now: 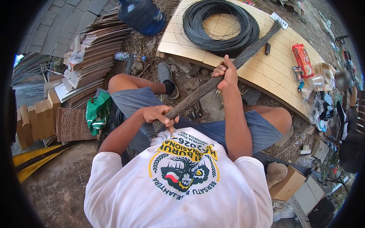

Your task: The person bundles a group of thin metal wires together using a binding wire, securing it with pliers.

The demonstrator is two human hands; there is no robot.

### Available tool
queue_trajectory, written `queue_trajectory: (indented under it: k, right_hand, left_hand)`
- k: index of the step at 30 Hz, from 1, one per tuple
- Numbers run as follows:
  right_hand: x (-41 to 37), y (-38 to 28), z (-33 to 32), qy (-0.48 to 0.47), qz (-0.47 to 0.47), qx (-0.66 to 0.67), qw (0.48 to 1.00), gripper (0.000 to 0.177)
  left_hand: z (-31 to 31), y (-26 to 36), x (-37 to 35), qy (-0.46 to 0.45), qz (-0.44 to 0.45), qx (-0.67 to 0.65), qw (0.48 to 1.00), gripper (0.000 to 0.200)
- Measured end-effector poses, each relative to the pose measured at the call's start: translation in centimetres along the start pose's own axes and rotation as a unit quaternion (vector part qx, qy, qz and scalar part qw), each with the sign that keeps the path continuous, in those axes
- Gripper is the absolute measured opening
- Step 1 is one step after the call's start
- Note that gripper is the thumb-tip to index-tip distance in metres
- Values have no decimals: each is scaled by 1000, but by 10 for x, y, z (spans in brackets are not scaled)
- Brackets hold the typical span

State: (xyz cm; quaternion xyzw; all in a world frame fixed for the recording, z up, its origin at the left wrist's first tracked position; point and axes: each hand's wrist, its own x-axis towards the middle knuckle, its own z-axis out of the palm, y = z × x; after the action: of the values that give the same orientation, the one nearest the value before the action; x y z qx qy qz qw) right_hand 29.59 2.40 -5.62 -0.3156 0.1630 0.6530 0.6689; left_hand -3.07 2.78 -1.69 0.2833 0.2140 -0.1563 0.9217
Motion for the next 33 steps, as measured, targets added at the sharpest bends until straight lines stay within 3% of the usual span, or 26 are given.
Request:
queue_trajectory:
  k: [3, 7, 9, 13, 16, 18, 25, 28, 30, 31, 33]
  right_hand:
    - [3, -1, -3, 6, -2, -4, 1000, 35]
    - [2, -3, -5, -6, 13, 3, 1000, 36]
    - [3, -7, -6, -18, 19, 3, 1000, 37]
    - [11, -12, -12, -33, 22, 14, 999, 37]
    - [9, -14, -12, -29, 17, 6, 999, 37]
    - [7, -14, -12, -24, 15, -4, 1000, 37]
    - [0, -22, -11, -55, 28, 9, 998, 38]
    - [0, -24, -14, -65, 32, 22, 997, 38]
    - [0, -23, -15, -76, 37, 29, 996, 39]
    - [0, -22, -15, -72, 38, 38, 996, 39]
    - [0, -21, -16, -67, 41, 44, 996, 39]
  left_hand:
    - [-2, -11, 1, 11, 7, -65, 998, 45]
    - [8, 0, -2, -7, -5, -42, 999, 46]
    - [23, 11, -8, 26, 4, 73, 997, 47]
    - [18, -3, -22, 87, -23, 132, 987, 50]
    - [28, -5, -24, 85, 16, 130, 988, 50]
    - [39, -4, -25, 143, 52, 194, 969, 49]
    - [57, 3, -30, 142, 18, 186, 972, 52]
    - [46, -8, -30, 103, 74, 164, 978, 58]
    - [42, -13, -35, 55, 62, -27, 996, 62]
    - [41, -14, -35, 55, 63, -26, 996, 62]
    - [45, -22, -35, 158, 106, 26, 981, 64]
